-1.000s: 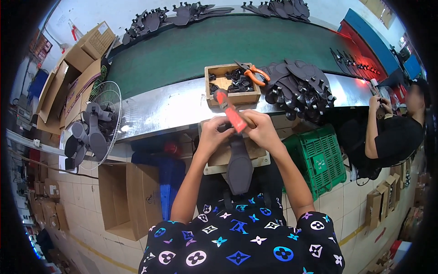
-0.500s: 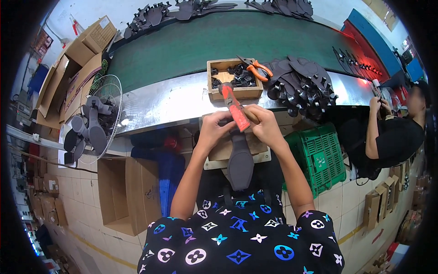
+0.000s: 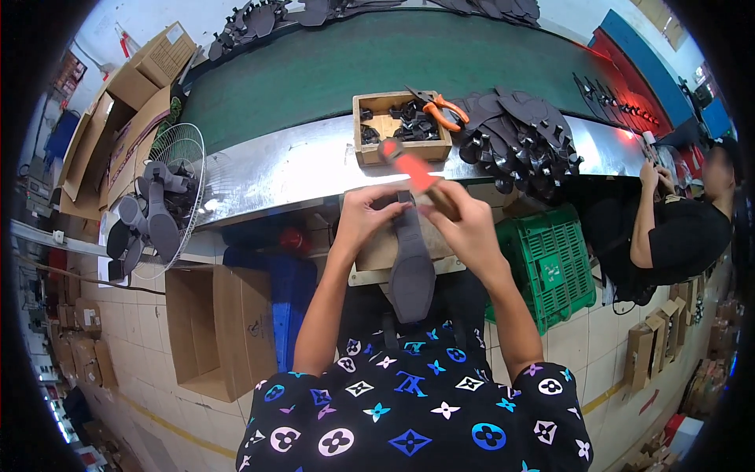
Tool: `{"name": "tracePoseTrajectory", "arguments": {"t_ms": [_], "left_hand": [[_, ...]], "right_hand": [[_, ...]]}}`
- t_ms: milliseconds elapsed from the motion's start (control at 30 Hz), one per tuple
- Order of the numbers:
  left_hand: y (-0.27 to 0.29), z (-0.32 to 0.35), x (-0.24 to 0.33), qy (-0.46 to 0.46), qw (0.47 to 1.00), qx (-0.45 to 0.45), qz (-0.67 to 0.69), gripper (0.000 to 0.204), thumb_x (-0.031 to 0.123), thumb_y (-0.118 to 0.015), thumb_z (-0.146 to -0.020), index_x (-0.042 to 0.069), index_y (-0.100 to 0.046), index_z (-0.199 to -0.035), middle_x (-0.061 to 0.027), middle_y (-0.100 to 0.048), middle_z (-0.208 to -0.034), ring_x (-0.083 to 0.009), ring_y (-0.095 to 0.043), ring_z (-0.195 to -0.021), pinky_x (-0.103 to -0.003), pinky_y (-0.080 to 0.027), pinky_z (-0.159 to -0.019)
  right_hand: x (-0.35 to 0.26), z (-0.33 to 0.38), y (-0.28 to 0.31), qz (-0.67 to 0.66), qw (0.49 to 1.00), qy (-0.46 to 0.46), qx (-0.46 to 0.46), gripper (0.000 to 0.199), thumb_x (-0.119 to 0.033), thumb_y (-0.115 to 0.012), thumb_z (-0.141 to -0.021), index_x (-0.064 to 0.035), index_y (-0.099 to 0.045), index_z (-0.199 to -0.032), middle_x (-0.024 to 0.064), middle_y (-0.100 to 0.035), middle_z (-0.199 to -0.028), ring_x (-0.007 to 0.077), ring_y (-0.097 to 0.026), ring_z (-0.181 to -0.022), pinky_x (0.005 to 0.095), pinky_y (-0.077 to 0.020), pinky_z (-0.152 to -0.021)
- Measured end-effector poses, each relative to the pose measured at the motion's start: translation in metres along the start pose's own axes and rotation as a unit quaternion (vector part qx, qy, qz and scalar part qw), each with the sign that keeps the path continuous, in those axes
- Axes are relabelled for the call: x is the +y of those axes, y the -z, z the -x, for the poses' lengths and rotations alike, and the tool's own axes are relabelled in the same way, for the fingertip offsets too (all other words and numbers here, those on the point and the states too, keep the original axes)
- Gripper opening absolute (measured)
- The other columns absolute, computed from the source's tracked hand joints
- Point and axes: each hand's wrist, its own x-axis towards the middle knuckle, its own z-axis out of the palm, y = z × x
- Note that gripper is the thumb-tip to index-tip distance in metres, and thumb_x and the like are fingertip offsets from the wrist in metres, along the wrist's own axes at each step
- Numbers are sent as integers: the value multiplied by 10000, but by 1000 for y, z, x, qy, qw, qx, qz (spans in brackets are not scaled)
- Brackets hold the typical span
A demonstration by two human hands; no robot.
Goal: Hammering buckles onto shoe straps at a manufacturing workbench.
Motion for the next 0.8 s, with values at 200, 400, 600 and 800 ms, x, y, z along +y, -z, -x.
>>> {"name": "tracePoseTrajectory", "arguments": {"t_ms": [200,400,600,800], "left_hand": [[2,3,12,110,987,-47,112,307,27,-742,-810,2,-730,-1116,-39,-742,-945,-104,-678,-880,-248,-539,-766],[4,2,17,58,998,-31,5,362,94,-783,-795,19,-718,-1142,-77,-754,-994,-107,-679,-870,-259,-531,-809],[5,8,7,-60,973,-33,-219,1051,365,-830,-759,36,-219,-1549,-77,-698,-1209,-242,-611,-1190,-473,-292,-1129],[6,11,0,34,955,-96,-279,1182,486,-786,-763,69,-34,-1575,62,-620,-1343,-230,-394,-1413,-667,-32,-1145]], "right_hand": [[-29,54,22,41,998,37,40,256,-56,-603,-952,23,-536,-1186,212,-646,-869,347,-672,-743,384,-512,-637],[-22,50,24,87,996,6,-10,265,-58,-592,-955,29,-527,-1196,282,-637,-940,467,-635,-808,443,-517,-661],[-46,50,28,193,959,195,76,272,-89,-539,-990,53,-511,-1220,123,-655,-821,225,-633,-661,352,-500,-587],[-36,46,27,130,984,109,61,221,-80,-562,-974,5,-557,-1178,176,-654,-891,291,-665,-677,345,-503,-599]]}}
